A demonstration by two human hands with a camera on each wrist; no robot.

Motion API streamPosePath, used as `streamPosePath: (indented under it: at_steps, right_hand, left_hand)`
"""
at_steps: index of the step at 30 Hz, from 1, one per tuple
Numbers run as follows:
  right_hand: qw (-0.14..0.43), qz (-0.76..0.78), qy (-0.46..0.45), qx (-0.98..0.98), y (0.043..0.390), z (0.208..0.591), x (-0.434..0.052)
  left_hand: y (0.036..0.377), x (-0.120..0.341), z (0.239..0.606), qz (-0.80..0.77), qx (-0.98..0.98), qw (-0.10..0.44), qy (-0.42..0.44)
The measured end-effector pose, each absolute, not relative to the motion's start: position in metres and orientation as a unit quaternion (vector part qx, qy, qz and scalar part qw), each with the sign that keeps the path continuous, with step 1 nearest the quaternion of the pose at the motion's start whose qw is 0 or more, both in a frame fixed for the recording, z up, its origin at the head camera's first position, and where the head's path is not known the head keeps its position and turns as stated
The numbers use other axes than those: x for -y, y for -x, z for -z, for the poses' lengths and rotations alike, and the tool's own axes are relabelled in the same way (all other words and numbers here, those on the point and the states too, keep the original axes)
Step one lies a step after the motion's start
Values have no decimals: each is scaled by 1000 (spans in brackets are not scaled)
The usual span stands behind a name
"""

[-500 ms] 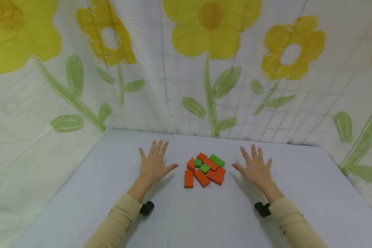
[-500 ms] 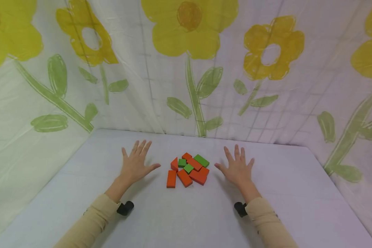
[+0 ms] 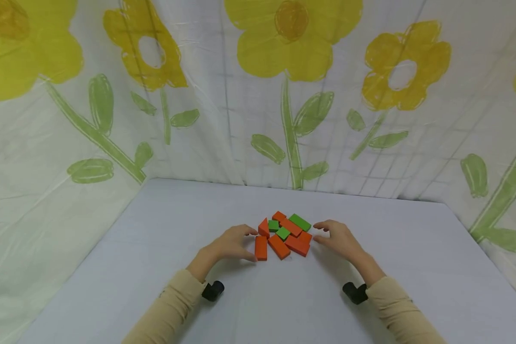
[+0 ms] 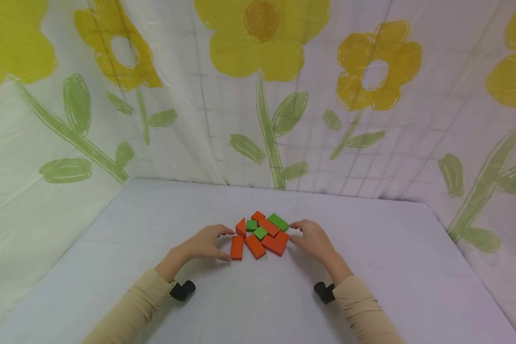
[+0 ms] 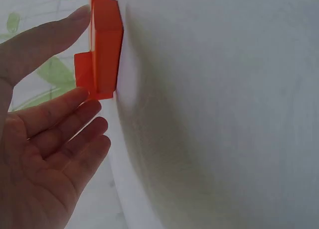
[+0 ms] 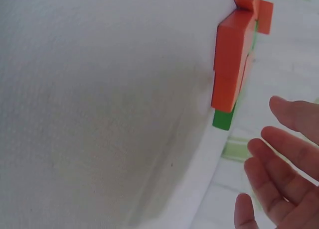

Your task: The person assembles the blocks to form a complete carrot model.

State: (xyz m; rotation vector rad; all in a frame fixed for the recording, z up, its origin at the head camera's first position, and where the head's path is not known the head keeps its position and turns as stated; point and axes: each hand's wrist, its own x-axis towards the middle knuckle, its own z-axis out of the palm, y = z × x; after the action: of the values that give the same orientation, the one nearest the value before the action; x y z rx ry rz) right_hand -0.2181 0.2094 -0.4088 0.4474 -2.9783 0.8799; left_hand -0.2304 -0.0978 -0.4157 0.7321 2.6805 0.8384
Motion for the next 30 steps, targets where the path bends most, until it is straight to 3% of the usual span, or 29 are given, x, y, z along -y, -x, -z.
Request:
streamPosePath:
  at_steps: [18,30]
  right_hand:
    - [-4,-272,-198,942,212,404,-195]
    - [-28,-264,-256,930,219,403,-193]
  left_hand:
    - [230,88,419,-285,-916,98,-263]
    - [212,82,419,-310,-880,109,-343]
